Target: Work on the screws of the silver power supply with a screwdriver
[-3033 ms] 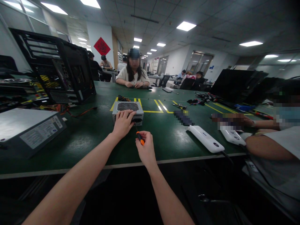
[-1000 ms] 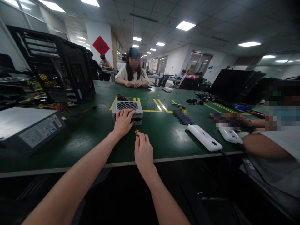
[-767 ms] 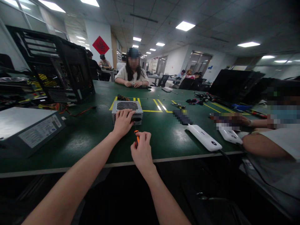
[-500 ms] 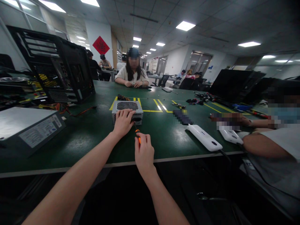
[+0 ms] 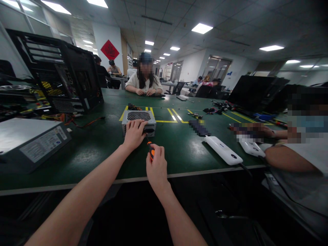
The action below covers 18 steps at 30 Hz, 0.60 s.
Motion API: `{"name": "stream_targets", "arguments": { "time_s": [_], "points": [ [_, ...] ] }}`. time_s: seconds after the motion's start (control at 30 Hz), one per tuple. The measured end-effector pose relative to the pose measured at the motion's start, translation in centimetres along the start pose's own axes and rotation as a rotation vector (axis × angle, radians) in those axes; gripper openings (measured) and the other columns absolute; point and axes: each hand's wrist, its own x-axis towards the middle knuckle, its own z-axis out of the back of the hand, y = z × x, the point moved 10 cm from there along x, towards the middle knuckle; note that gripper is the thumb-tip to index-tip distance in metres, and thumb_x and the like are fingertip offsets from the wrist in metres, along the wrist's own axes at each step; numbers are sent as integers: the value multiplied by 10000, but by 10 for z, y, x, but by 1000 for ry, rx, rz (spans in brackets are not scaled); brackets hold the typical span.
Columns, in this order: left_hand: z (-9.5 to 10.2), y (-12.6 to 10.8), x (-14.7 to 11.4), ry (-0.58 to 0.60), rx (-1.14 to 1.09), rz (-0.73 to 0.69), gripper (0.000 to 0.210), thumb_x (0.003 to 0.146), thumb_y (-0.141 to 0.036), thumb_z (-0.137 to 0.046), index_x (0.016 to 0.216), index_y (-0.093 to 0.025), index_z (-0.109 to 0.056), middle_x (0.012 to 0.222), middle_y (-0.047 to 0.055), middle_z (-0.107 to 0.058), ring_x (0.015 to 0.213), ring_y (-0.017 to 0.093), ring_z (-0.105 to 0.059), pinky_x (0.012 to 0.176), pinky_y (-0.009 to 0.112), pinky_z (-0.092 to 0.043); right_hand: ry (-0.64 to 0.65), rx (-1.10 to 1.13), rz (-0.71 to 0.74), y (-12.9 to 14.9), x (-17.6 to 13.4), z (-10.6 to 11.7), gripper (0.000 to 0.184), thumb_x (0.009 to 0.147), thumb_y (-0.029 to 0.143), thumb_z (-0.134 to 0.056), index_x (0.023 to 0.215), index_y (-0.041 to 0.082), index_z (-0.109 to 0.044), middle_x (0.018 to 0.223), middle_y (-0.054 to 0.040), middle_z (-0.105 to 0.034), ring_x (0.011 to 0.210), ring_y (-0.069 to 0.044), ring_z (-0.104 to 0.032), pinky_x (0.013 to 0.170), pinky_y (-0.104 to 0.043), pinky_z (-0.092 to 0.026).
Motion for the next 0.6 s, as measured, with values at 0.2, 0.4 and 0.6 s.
{"name": "stream_targets", "arguments": {
  "time_s": [0.2,0.4,0.6],
  "points": [
    [-1,1,0,4,3,1,459,743,-215,-583,1192,-199,-486,1204,104,-511,1125,282,-418,970,447,-274,48,-40,-13,-2,2,-5,265,916,223,-322,1113,152,-484,1019,-105,-617,920,-205,-633,745,-320,-504],
    [0,0,0,7,8,2,448,750,-225,-578,1189,-201,-489,1204,103,-510,1125,283,-422,974,441,-273,75,-51,3,-2,2,-11,345,796,128,-430,1138,174,-433,1092,-103,-576,937,-210,-622,752,-328,-498],
    [1,0,0,12,4,9,451,746,-218,-574,1188,-207,-487,1207,104,-515,1127,286,-433,968,445,-274,107,-77,-105,-10,2,-11,191,820,149,-421,1008,160,-458,895,-67,-630,785,-201,-652,668,-302,-483]
  ]
}}
